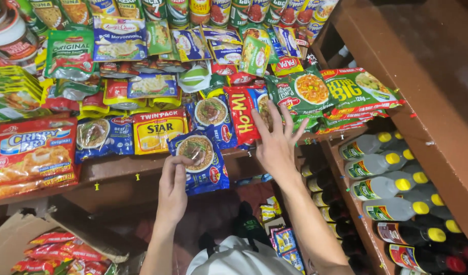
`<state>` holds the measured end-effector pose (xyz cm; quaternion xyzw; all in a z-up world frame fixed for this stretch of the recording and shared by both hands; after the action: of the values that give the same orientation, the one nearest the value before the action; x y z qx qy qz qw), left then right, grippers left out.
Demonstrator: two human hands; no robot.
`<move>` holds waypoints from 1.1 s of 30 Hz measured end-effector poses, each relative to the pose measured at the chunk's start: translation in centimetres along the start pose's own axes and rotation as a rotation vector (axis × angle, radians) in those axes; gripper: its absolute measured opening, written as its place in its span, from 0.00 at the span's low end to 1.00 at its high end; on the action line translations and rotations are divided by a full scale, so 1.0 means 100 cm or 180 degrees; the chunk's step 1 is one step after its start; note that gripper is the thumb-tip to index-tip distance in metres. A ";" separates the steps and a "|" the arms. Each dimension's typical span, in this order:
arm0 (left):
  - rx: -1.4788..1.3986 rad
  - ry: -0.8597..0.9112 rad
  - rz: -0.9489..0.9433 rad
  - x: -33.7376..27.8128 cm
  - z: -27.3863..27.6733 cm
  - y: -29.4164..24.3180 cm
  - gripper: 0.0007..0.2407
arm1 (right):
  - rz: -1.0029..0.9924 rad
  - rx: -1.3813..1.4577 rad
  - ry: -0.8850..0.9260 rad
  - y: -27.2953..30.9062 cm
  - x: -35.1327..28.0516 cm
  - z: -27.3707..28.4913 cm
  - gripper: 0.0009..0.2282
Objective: The person is taking various packets of instant noodles from a cardboard box and arranging them neatly on wooden store shelves.
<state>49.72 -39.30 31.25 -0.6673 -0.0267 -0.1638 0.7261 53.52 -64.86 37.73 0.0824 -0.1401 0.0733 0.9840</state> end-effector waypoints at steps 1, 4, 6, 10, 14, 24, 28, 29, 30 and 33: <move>0.0003 0.0009 0.0000 0.002 0.000 0.004 0.12 | -0.0009 0.0003 -0.0002 0.003 -0.002 0.006 0.36; -0.0179 -0.0040 0.0187 0.004 0.003 0.015 0.10 | 0.0136 0.0077 -0.0012 0.015 -0.004 0.018 0.35; -0.0272 -0.0057 0.0294 0.006 0.003 0.013 0.08 | 0.0979 0.0752 -0.0164 0.035 -0.008 0.024 0.30; -0.0216 -0.0045 0.0161 0.013 0.000 0.003 0.07 | 0.1425 0.0704 0.0053 0.049 0.006 0.030 0.31; -0.0272 -0.0041 0.0235 0.015 0.001 0.010 0.06 | 0.1194 0.0621 0.0428 0.039 0.011 0.019 0.28; -0.0005 -0.0080 -0.0433 0.048 -0.002 -0.035 0.21 | 0.1151 0.0827 -0.0324 0.050 -0.013 0.034 0.26; 0.0329 -0.0084 -0.0694 0.074 -0.012 -0.048 0.28 | 0.0910 0.0948 -0.0287 0.039 -0.011 0.016 0.26; 0.0520 -0.0009 -0.0653 0.081 -0.017 -0.045 0.28 | 0.0892 0.0992 -0.0296 0.037 -0.011 0.015 0.26; 0.0711 0.0058 -0.0619 0.089 -0.022 -0.042 0.29 | 0.0883 0.1032 -0.0309 0.035 -0.010 0.014 0.26; 0.1285 0.0091 -0.0455 0.100 -0.033 -0.038 0.29 | 0.0869 0.0959 -0.0327 0.036 -0.011 0.015 0.26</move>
<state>57.51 -44.71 37.12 -0.5023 -0.0960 -0.2156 0.8318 51.52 -61.75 39.33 0.2125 -0.1874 0.2218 0.9330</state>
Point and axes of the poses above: each hand's wrist, its own x-axis towards the middle knuckle, its own z-axis out of the back of the hand, y = z × x, the point moved 9 cm from there along x, towards the middle knuckle, and after that the axes turned 13 degrees about y, right-handed, at the moved point
